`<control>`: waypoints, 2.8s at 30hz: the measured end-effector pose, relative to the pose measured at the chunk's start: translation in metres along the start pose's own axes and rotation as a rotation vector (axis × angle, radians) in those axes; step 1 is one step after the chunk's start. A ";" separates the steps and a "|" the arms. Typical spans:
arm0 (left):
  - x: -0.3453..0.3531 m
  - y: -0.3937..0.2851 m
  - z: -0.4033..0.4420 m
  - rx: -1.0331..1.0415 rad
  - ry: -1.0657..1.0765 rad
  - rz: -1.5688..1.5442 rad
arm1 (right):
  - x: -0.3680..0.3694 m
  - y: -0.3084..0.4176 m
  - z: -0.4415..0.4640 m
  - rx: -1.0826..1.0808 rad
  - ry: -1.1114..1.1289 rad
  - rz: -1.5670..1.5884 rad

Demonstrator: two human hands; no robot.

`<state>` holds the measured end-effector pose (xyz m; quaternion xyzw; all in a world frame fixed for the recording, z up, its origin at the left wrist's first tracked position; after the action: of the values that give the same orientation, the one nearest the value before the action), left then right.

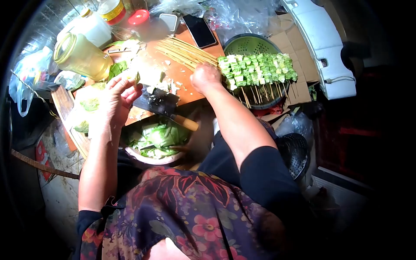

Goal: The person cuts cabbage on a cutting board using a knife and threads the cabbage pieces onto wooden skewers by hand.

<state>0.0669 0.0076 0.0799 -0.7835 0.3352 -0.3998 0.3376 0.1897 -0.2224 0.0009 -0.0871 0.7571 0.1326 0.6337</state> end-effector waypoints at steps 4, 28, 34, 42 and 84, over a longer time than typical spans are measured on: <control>-0.014 0.003 0.015 0.052 0.001 -0.042 | -0.039 0.017 -0.023 -0.079 -0.080 0.239; -0.005 -0.015 0.014 0.425 -0.098 0.343 | -0.087 0.041 -0.113 -0.276 0.314 1.154; 0.000 -0.023 0.007 0.465 -0.106 0.588 | -0.082 0.052 -0.124 -0.229 0.338 1.332; 0.009 -0.013 0.000 0.453 0.041 0.495 | -0.083 0.060 -0.131 -0.193 0.298 1.423; 0.034 0.074 0.062 0.354 0.124 1.693 | -0.103 0.027 -0.087 -0.049 0.153 1.499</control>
<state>0.1164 -0.0435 0.0061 -0.1829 0.7562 -0.1025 0.6198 0.1188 -0.2275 0.1187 0.4284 0.6523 0.5387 0.3174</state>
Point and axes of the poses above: each hand's wrist, its own z-axis towards the middle knuckle, its own x-axis out of the palm, y = z × x, the point moved 2 cm from there along z, towards the middle knuckle, and after that the axes turned 3 degrees about z, right-handed, at the moved point
